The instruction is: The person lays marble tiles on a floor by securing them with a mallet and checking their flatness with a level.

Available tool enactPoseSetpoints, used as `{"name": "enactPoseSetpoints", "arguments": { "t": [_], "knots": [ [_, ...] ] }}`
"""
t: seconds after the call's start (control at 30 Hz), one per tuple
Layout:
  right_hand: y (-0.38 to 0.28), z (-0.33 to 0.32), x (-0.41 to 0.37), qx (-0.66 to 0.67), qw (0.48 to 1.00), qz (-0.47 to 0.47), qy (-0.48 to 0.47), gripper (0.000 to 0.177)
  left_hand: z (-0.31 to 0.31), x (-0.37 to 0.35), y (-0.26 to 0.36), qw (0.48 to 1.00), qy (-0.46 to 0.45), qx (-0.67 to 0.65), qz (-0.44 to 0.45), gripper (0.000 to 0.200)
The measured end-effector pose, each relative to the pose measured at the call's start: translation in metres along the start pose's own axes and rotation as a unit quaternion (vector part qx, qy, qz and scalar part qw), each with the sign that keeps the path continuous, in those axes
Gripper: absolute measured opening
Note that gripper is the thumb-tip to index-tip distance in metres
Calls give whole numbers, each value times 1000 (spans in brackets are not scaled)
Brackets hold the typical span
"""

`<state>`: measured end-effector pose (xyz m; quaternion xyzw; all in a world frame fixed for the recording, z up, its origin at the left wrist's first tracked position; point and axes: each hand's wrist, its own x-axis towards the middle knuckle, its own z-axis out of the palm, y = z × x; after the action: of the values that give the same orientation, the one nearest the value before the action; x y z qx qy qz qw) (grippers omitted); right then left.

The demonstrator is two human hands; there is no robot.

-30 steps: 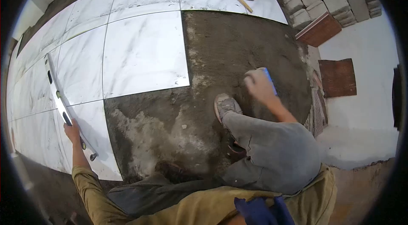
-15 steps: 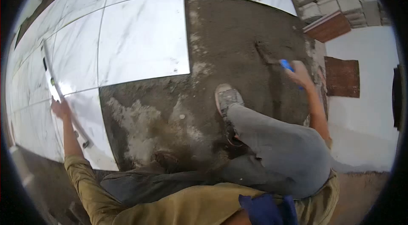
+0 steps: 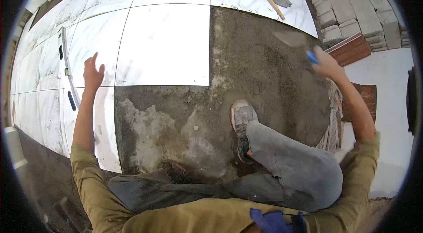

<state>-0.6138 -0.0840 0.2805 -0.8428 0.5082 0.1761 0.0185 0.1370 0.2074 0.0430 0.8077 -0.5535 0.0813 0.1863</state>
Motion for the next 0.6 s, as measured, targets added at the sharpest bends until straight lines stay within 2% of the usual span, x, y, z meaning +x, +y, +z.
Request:
{"name": "enactPoseSetpoints", "arguments": {
  "t": [0.07,0.13,0.2,0.23,0.27,0.37,0.4,0.43,0.6],
  "knots": [
    [-37,25,67,20,999,-51,4,31,-16,20,43,997,-22,-54,52,51],
    [-106,29,104,17,1000,-17,-15,40,-52,33,107,967,-172,-187,-12,44],
    [-150,26,129,40,999,-26,-22,36,-94,31,172,923,-309,-227,2,41],
    [-162,31,143,48,998,-35,18,30,-120,27,208,914,-364,-174,50,42],
    [-170,28,153,57,998,-31,19,30,-143,22,239,899,-411,-121,95,43],
    [-180,32,174,9,998,-68,10,25,-189,-8,279,865,-439,-114,216,45],
    [-178,34,182,-1,997,-69,43,22,-208,-19,292,858,-442,-97,241,46],
    [-180,37,188,-11,995,-70,76,19,-227,-30,301,849,-465,-85,236,46],
    [-186,27,207,-37,993,-73,80,17,-282,-62,339,823,-527,-36,208,48]
  ]
}}
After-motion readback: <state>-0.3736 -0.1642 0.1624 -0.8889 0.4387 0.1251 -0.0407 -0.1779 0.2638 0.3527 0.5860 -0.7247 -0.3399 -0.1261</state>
